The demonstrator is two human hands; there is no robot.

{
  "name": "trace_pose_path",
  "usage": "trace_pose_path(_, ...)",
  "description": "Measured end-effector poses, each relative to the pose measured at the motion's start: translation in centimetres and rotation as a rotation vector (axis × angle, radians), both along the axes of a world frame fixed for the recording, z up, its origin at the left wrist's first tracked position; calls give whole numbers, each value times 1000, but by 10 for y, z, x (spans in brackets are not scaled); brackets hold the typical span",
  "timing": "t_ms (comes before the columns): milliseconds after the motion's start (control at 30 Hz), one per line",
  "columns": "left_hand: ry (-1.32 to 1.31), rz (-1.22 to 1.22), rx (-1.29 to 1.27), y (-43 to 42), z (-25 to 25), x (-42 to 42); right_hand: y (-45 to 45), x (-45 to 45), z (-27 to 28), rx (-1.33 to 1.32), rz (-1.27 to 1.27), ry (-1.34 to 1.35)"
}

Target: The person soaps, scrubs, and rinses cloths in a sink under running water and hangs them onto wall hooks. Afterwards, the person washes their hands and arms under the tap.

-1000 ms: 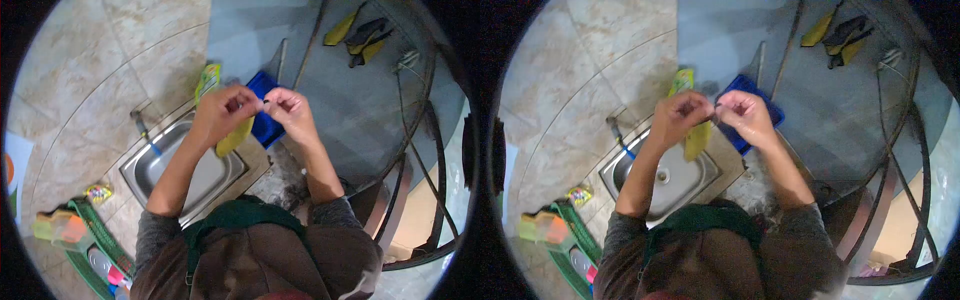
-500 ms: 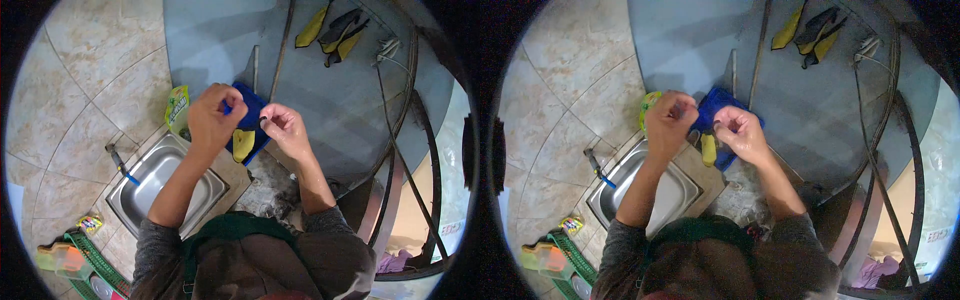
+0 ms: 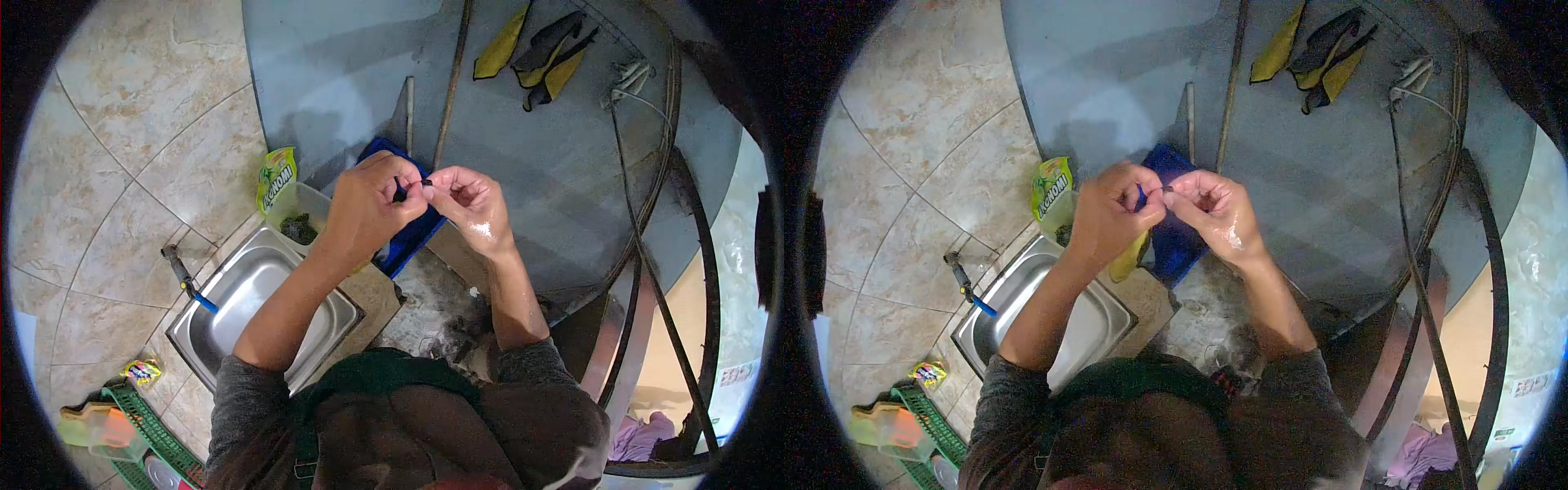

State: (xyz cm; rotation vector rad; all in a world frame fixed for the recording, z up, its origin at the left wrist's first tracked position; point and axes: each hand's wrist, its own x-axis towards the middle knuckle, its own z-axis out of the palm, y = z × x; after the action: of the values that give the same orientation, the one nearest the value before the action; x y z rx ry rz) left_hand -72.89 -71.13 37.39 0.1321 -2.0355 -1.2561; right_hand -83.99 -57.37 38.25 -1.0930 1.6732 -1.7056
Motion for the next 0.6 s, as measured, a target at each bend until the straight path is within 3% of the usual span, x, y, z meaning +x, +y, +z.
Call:
trace_pose_path(67,82,-7,-83,2,-5,-8,1,-4,-9,-41,25,-20)
trace_pose_path(167,-8,-325,474,6,-5,-19,-2,-15,-18,-172,43,-88)
trace_pose_path(200,-93,-344,537,5,4,-20,-6,-15,-18,-222,38,-145)
trace_pose_path(267,7,-323,528,5,3,-36,-12,-33,-19,-295,17,-196)
trace_pose_path(333,88,-293,439,-13,-3,-51,-12,-69,2,-236,-298,82)
trace_pose_path(367,87,-193,359,-27,6,-51,-12,-93,15,-203,-451,213)
trace_pose_path(433,164,92,72,-77,9,-56,-1,-180,43,-272,-497,534)
trace_pose_path(467,185,316,-230,-108,19,-53,5,-211,66,-294,-568,605)
trace_pose_path(500,312,478,-342,-141,26,-55,10,-258,84,-350,-621,528)
trace_pose_path(567,261,818,-684,-207,49,-42,45,-420,117,-320,-888,1027)
trace_pose_path(600,124,1134,-860,-223,60,-41,54,-446,141,-210,-1085,1166)
